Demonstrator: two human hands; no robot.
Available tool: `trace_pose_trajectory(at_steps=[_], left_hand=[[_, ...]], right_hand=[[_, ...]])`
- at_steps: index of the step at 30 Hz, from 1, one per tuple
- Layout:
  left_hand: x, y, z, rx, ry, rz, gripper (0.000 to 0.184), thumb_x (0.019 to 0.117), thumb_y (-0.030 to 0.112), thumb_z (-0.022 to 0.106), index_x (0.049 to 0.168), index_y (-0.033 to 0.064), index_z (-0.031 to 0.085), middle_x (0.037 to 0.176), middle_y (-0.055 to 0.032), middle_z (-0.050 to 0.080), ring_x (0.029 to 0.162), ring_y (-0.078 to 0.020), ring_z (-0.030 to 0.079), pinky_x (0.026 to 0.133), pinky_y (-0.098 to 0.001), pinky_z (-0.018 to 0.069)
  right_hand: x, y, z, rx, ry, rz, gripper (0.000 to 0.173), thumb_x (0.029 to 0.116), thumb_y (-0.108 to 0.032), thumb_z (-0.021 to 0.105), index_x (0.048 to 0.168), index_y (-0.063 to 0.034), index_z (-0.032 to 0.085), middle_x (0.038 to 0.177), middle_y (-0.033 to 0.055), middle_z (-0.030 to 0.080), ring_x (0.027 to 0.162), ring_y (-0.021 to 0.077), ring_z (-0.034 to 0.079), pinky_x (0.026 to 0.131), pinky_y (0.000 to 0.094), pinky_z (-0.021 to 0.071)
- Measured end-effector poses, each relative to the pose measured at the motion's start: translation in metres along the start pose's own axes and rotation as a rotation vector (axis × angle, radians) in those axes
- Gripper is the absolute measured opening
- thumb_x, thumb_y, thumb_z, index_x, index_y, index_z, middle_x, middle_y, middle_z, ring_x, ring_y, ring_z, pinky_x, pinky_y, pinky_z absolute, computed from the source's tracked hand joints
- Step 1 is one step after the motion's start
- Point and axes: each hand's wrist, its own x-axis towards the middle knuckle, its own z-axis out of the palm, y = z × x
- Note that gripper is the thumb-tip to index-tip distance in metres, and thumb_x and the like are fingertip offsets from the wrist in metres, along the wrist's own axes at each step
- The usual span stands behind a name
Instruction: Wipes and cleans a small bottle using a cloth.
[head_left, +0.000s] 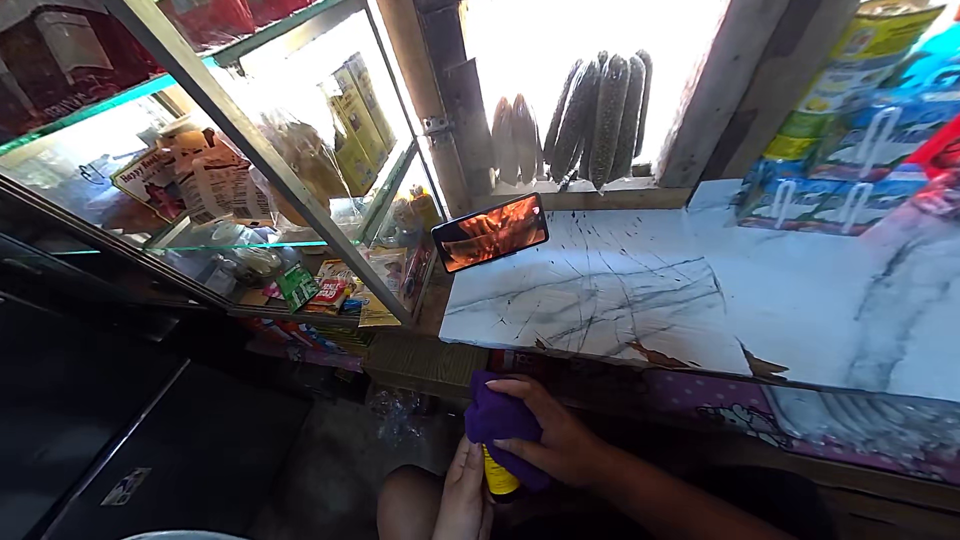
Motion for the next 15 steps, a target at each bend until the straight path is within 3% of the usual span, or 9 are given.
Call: trace_pose_trajectory(at_steps=[3,7,10,15], left_hand=[[0.002,-0.008,-0.008,0.073,-0.147,-0.015,0.044,0.0966,0.044,0.065,0.123,0.0094,0.060,0.107,-0.0058,0.073,0.095,-0.0128,0.071,0.085,-0.0305,0.0589],[0.002,-0.011,-0.010,0.092,-0.181,-0.021,0.040,0.0964,0.043,0.065,0.120,0.0111,0.063,0.105,-0.0051,0.074,0.093,-0.0117,0.072,0.083,-0.0291,0.0593],[0.002,-0.004,-0.007,0.069,-0.094,-0.002,0.042,0.0958,0.043,0.066,0.121,0.0097,0.063,0.105,-0.0056,0.074,0.095,-0.0133,0.073,0.087,-0.0321,0.0599],[0.005,0.008,-0.003,0.017,0.114,0.093,0.051,0.0885,0.049,0.074,0.119,0.0108,0.063,0.099,-0.0039,0.075,0.091,-0.0112,0.073,0.082,-0.0306,0.0615]], right_hand=[[0.003,0.001,-0.003,0.002,0.075,-0.013,0.053,0.0955,-0.021,0.071,0.142,-0.0022,0.054,0.137,0.0146,0.059,0.129,0.0120,0.056,0.111,0.0284,0.0458],[0.004,0.000,-0.004,0.035,0.064,0.015,0.056,0.0949,-0.021,0.072,0.143,-0.0003,0.052,0.139,0.0150,0.058,0.130,0.0112,0.055,0.112,0.0277,0.0449],[0.002,-0.002,-0.005,0.037,-0.029,0.049,0.068,0.0923,-0.028,0.075,0.147,-0.0003,0.047,0.143,0.0187,0.054,0.133,0.0153,0.052,0.113,0.0300,0.0432],[-0.001,-0.006,-0.001,-0.002,-0.155,0.068,0.088,0.0849,-0.038,0.082,0.155,-0.0048,0.039,0.151,0.0262,0.043,0.138,0.0250,0.047,0.114,0.0345,0.0423]])
